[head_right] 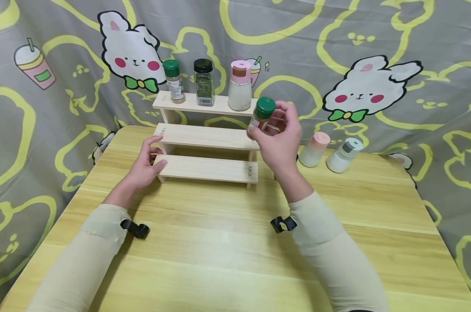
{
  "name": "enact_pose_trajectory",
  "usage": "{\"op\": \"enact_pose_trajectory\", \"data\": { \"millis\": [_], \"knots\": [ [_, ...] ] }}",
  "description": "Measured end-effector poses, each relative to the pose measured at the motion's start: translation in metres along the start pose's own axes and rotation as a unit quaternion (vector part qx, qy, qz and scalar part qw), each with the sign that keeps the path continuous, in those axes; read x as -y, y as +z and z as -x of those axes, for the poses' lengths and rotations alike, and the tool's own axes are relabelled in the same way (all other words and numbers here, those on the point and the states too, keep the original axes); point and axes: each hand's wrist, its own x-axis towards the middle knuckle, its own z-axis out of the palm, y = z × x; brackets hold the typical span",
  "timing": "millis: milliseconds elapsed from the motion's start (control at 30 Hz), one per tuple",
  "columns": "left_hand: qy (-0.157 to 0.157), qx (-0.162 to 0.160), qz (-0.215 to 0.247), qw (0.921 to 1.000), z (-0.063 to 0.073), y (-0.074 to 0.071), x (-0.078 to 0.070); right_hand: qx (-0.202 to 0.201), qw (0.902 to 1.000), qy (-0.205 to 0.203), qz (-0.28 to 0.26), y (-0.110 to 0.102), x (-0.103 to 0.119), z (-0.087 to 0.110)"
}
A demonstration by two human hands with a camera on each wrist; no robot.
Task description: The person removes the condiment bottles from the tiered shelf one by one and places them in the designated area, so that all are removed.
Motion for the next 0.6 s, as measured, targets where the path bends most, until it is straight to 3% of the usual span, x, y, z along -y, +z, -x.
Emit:
{"op": "enact_pose_trajectory", "data": {
  "millis": [600],
  "knots": [
    [0.005, -0.001, -0.008, 1.0000, 0.001, -0.001, -0.001, -0.047, 0.9986, 0.003, 0.026, -0.051, -0.011, 0.004]
  ]
}}
